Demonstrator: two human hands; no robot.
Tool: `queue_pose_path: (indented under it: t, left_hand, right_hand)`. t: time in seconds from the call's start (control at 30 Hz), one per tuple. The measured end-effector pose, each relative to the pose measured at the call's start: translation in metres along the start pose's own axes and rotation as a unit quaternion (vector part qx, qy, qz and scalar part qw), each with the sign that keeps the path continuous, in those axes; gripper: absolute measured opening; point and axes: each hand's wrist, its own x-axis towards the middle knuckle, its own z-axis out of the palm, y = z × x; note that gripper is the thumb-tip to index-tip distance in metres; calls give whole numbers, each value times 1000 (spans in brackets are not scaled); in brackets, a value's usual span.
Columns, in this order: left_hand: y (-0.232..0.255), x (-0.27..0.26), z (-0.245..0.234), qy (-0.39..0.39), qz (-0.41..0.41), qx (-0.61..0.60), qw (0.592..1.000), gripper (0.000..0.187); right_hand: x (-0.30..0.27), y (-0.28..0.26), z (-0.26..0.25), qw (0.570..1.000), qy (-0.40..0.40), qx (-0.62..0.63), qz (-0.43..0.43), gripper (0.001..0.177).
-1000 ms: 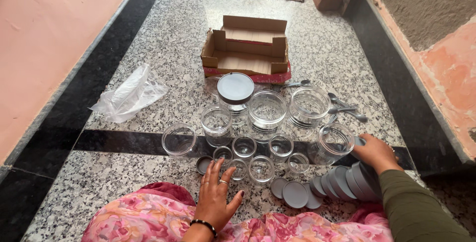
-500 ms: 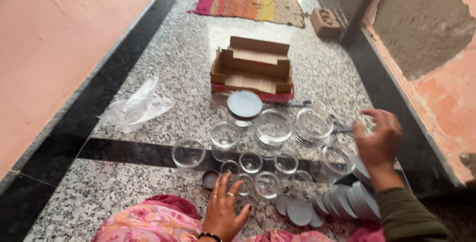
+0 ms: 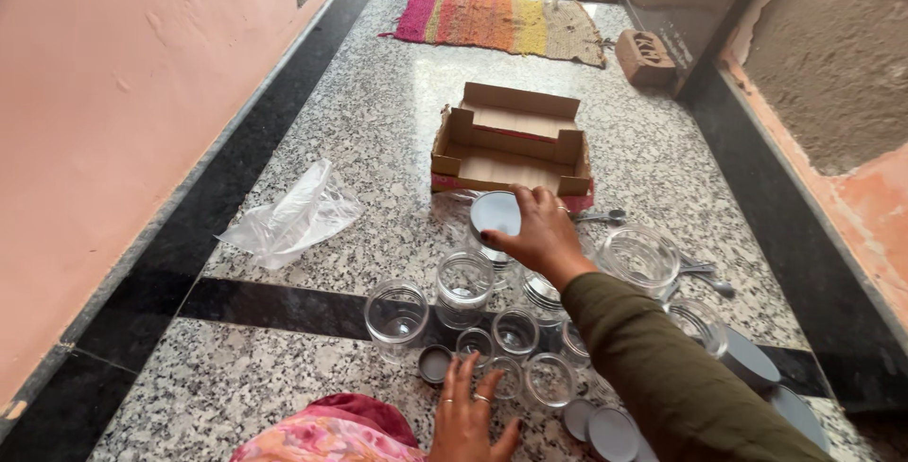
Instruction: The person sits on the floor and repeatedly picks up clear plastic containers and gray lids, aligns them, and screws the lids onto the containers. The person handles multiple containers one at a time, placing each assembled unit back on the floor.
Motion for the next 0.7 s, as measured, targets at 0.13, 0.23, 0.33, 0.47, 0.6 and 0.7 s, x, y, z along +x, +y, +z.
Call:
queue_pose_path:
  t: [0.13,0.23,0.33,0.47,0.6,0.7]
  left_hand:
    - [6,1,-6,-71,-58,-4,996,72]
    - [11,3,-10,-108,-86,-6,990,70]
    - [14,6,-14,-131,-97,-3,987,70]
    - [16,6,-15,-114,-98,-2,989,72]
    - [17,2,-13,-82,-90,3,993,73]
    - [17,2,-11,-60,-71,17,996,73]
  right_hand:
    - [16,-12,21,992,-89,-59,64,99]
    - [18,-15,27,989,-97,-82,77,101]
    - [17,-17,21,988,-100,-68,96,103]
    - [9,-23,1,993,-50,-39,98,104]
    - [-7,-19,-40,997,50,9,53,105]
    - [-45,-1,-77,981,121,150,5,103]
